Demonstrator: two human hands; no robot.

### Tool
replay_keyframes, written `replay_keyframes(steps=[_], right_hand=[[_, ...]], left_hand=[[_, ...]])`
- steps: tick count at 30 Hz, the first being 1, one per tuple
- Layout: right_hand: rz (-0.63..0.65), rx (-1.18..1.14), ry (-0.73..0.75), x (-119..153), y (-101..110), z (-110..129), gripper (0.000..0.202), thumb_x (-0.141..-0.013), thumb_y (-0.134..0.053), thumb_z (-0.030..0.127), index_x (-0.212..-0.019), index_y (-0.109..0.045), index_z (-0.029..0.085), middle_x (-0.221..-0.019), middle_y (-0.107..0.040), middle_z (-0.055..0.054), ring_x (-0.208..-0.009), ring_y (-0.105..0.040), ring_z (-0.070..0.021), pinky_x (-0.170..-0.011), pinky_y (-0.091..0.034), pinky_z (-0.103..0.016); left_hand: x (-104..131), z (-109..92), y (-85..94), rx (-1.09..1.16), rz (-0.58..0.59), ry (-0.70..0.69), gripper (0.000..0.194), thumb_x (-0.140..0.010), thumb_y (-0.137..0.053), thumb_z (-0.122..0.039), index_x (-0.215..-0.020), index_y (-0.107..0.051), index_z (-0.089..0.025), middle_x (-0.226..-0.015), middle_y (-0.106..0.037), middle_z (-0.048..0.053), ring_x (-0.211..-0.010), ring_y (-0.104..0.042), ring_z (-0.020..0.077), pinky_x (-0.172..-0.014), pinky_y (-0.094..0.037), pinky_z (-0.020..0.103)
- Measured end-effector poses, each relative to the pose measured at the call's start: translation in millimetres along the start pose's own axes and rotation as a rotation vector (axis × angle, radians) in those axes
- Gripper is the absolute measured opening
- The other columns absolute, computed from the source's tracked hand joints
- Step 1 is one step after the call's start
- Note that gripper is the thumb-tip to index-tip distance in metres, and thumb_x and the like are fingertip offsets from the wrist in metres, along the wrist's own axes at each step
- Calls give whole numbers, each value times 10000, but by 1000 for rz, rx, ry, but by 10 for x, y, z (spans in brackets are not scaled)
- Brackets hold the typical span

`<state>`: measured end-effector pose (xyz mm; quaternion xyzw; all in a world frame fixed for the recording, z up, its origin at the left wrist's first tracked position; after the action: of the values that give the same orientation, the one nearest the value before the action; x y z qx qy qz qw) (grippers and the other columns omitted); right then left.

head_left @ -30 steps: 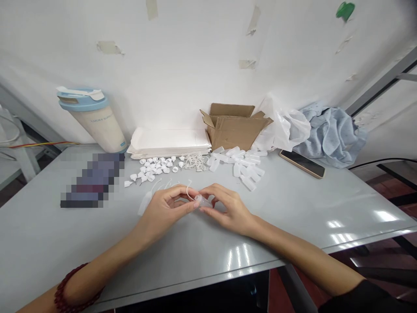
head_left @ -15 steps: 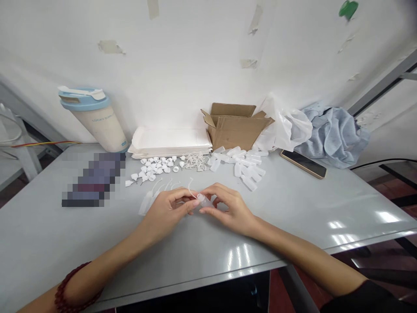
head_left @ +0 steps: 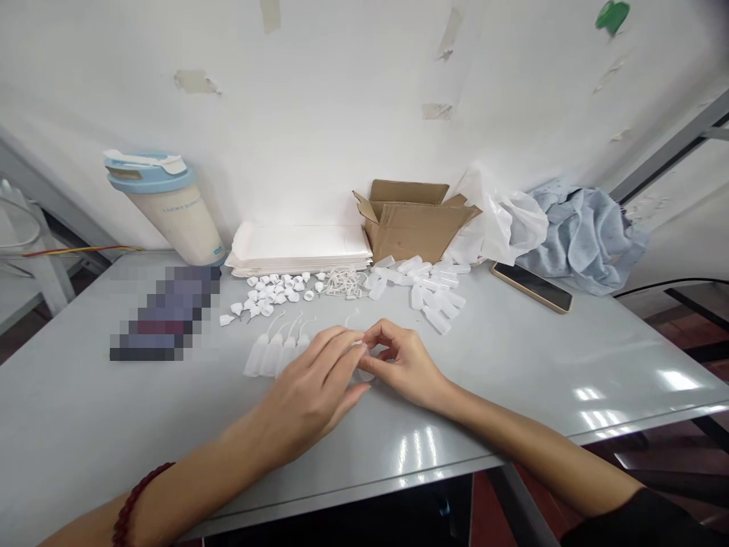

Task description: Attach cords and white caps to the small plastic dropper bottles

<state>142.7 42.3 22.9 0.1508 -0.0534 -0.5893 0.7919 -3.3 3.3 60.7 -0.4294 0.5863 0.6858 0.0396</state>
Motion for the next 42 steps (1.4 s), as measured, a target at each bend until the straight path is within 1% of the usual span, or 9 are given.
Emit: replay_keyframes(steps=[3, 6, 10, 14, 19, 23, 32, 39, 42], right_hand=[[10, -99, -47, 1, -25, -14, 191, -739, -712, 284, -790, -568, 170, -772, -622, 0, -714, -597, -131, -553, -478, -235], [20, -175, -80, -4, -39, -40, 227, -712, -738, 290, -798, -565, 171, -794, -630, -6, -724, -606, -136, -557, -487, -241], [59, -213, -88, -18, -30, -52, 271, -717, -745, 330, -870, -594, 164, -860, -663, -39, -802, -645, -169, -638, -518, -285], [115, -106, -41, -22, 2, -10, 247, -781, -698, 341, -954, -647, 173, -965, -690, -58, -870, -659, -170, -728, -513, -303], [98, 41, 14, -41, 81, 39, 169, -829, -646, 316, -928, -668, 181, -969, -706, -56, -885, -656, -169, -716, -502, -294], [49, 92, 26, -70, 146, 36, 129, -847, -622, 286, -905, -671, 181, -933, -709, -46, -862, -651, -157, -710, -499, -286], [32, 137, 50, -81, 153, 1, 122, -856, -615, 275, -874, -676, 172, -884, -712, -35, -814, -648, -142, -673, -482, -262], [26, 148, 64, -89, 161, -4, 118, -858, -609, 265, -861, -674, 167, -871, -712, -38, -781, -645, -136, -669, -488, -262], [22, 166, 82, -90, 175, 6, 117, -860, -604, 263, -862, -673, 168, -872, -709, -39, -782, -645, -137, -667, -495, -263]], left_hand=[[4, -54, -46, -138, 35, -90, 290, -869, -600, -137, -1134, -553, -31, -1063, -656, 199, -1068, -599, 320, -912, -539, 443], [31, -60, -84, -142, 44, -75, 306, -849, -607, -101, -1131, -548, 3, -1072, -639, 217, -1070, -576, 331, -899, -535, 448], [68, 46, -100, 15, 90, 99, 322, -856, -570, -89, -1172, -523, -52, -1163, -588, 196, -1139, -501, 310, -932, -500, 453], [109, 294, -65, 215, 198, 301, 355, -840, -591, -172, -1187, -518, -162, -1197, -583, 121, -1144, -486, 269, -933, -496, 426], [194, 574, 1, 332, 443, 435, 383, -807, -630, -282, -1176, -558, -210, -1202, -592, 81, -1190, -463, 275, -960, -473, 441], [259, 673, 16, 335, 520, 517, 393, -801, -617, -326, -1169, -564, -195, -1212, -584, 91, -1215, -437, 289, -982, -446, 459], [269, 664, -7, 343, 607, 530, 394, -808, -570, -298, -1184, -546, -180, -1201, -575, 98, -1217, -432, 291, -982, -431, 437], [284, 675, -16, 323, 617, 483, 401, -808, -555, -240, -1202, -532, -171, -1242, -561, 98, -1241, -406, 286, -1020, -395, 448], [281, 681, -7, 341, 615, 494, 407, -817, -597, -327, -1196, -541, -191, -1250, -558, 93, -1247, -404, 292, -1013, -404, 448]])
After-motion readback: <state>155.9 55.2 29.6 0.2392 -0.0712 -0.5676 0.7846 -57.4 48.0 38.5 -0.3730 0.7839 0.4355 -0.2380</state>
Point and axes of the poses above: each hand's wrist, its own x-axis away from the middle knuckle, its own y-axis out of the back of the hand, z = x × y, the point moved 4 cm from there along -x, towards the middle knuckle
